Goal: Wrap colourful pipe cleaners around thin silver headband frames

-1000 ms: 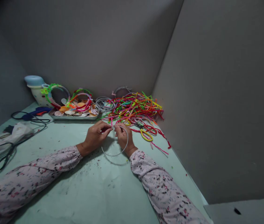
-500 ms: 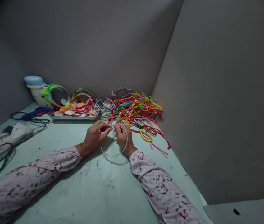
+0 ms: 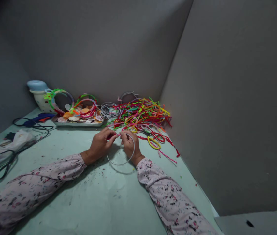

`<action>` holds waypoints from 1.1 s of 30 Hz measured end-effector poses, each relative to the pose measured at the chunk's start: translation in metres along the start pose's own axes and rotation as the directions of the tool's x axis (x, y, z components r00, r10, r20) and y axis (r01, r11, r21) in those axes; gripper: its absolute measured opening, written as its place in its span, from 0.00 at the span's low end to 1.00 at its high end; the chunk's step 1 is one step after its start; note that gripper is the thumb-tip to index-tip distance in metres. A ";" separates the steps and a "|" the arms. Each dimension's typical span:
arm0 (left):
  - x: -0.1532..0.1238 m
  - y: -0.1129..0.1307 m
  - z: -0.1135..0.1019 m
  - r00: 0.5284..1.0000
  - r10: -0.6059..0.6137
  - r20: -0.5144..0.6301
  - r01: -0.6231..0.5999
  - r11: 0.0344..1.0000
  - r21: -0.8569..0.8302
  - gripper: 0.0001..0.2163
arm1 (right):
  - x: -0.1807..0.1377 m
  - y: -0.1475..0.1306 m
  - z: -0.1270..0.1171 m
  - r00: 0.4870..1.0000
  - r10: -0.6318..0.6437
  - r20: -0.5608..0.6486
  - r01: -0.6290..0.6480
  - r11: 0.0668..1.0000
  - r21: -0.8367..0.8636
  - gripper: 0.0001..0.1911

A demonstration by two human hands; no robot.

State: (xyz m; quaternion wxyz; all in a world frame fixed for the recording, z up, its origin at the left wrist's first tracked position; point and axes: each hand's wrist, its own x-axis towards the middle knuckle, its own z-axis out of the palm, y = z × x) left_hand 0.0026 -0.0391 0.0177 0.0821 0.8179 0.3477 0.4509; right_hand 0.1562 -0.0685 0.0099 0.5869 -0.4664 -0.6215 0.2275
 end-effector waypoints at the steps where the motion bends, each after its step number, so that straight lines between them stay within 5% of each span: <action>1: 0.000 0.000 0.000 1.000 -0.004 0.008 0.004 1.000 0.001 0.06 | 0.000 0.000 0.000 1.000 -0.005 0.000 0.005 1.000 -0.001 0.11; 33: 0.006 -0.005 0.000 0.976 -0.123 0.177 0.160 0.963 -0.215 0.10 | 0.000 0.012 0.000 0.999 -0.046 -0.003 0.046 0.999 0.013 0.11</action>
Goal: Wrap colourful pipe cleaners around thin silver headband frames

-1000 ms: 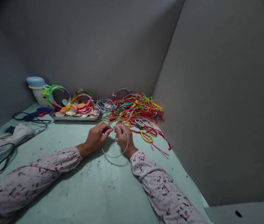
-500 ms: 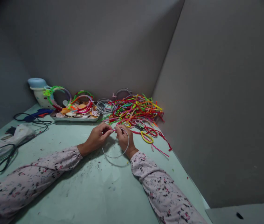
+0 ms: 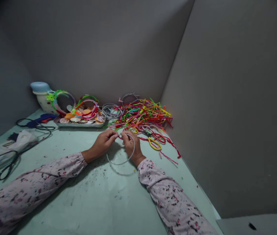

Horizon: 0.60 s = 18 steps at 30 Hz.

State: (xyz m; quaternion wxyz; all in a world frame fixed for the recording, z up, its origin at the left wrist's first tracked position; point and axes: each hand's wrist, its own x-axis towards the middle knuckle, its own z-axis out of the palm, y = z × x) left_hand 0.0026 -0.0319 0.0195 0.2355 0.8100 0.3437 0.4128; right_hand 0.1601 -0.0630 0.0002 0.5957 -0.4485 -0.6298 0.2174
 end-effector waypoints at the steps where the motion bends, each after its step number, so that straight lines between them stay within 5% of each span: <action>1: 0.000 -0.001 0.000 1.000 -0.008 0.007 0.008 1.000 -0.004 0.10 | 0.000 0.000 0.000 1.000 -0.001 -0.001 0.001 1.000 0.002 0.11; 18: 0.008 -0.008 -0.001 0.947 -0.208 0.244 0.288 0.885 -0.365 0.14 | 0.002 0.001 -0.002 0.996 -0.089 -0.011 0.088 0.994 -0.068 0.11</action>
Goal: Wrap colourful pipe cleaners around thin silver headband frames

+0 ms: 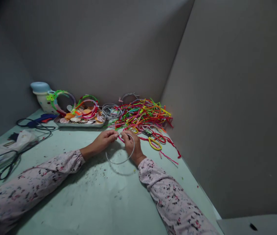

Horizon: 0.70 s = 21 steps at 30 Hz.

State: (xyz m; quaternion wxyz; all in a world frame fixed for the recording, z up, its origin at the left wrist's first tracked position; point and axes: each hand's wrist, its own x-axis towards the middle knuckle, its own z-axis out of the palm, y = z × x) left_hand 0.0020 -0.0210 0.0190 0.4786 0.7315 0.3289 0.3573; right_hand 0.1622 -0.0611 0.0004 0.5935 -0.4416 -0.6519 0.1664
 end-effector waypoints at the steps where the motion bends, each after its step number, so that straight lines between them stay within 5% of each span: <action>1: 0.000 0.000 -0.001 1.000 -0.015 0.008 0.015 1.000 -0.013 0.14 | 0.000 0.000 0.000 1.000 0.005 0.003 -0.005 1.000 -0.002 0.11; 11: 0.002 0.000 -0.007 0.947 -0.190 0.260 0.278 0.889 -0.364 0.12 | -0.004 0.000 -0.002 0.999 0.034 0.017 -0.033 0.999 -0.025 0.12; 21: 0.004 -0.006 -0.011 0.930 -0.232 0.285 0.351 0.792 -0.499 0.10 | -0.006 0.002 -0.002 0.998 0.066 -0.021 -0.065 0.998 0.020 0.11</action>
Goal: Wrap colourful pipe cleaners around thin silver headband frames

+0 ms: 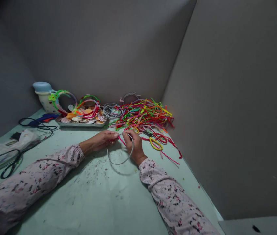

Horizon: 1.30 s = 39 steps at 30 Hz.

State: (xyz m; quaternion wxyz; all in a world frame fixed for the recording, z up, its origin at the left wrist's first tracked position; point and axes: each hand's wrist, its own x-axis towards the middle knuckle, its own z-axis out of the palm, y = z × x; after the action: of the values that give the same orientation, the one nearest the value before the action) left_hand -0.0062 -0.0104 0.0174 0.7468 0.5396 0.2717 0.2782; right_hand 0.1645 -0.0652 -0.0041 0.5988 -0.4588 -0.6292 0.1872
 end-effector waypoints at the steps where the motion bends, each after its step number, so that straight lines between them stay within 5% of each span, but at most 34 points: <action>1: 0.000 0.000 0.000 1.000 -0.004 0.003 0.004 1.000 -0.011 0.10 | 0.000 -0.001 0.000 1.000 0.001 0.005 -0.001 1.000 -0.013 0.12; 30: -0.003 -0.002 0.002 0.995 -0.083 0.051 0.090 0.983 -0.159 0.07 | 0.000 -0.001 0.001 0.995 0.092 0.025 -0.094 0.990 0.109 0.13; 39: -0.003 -0.001 0.001 0.999 0.026 0.024 -0.023 0.994 -0.104 0.06 | 0.001 -0.002 0.000 0.996 0.092 -0.001 -0.091 0.991 0.098 0.12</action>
State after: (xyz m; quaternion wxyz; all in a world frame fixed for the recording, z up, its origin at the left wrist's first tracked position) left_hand -0.0075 -0.0137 0.0170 0.7736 0.5070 0.2407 0.2942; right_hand 0.1636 -0.0652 -0.0015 0.6132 -0.4579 -0.5957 0.2437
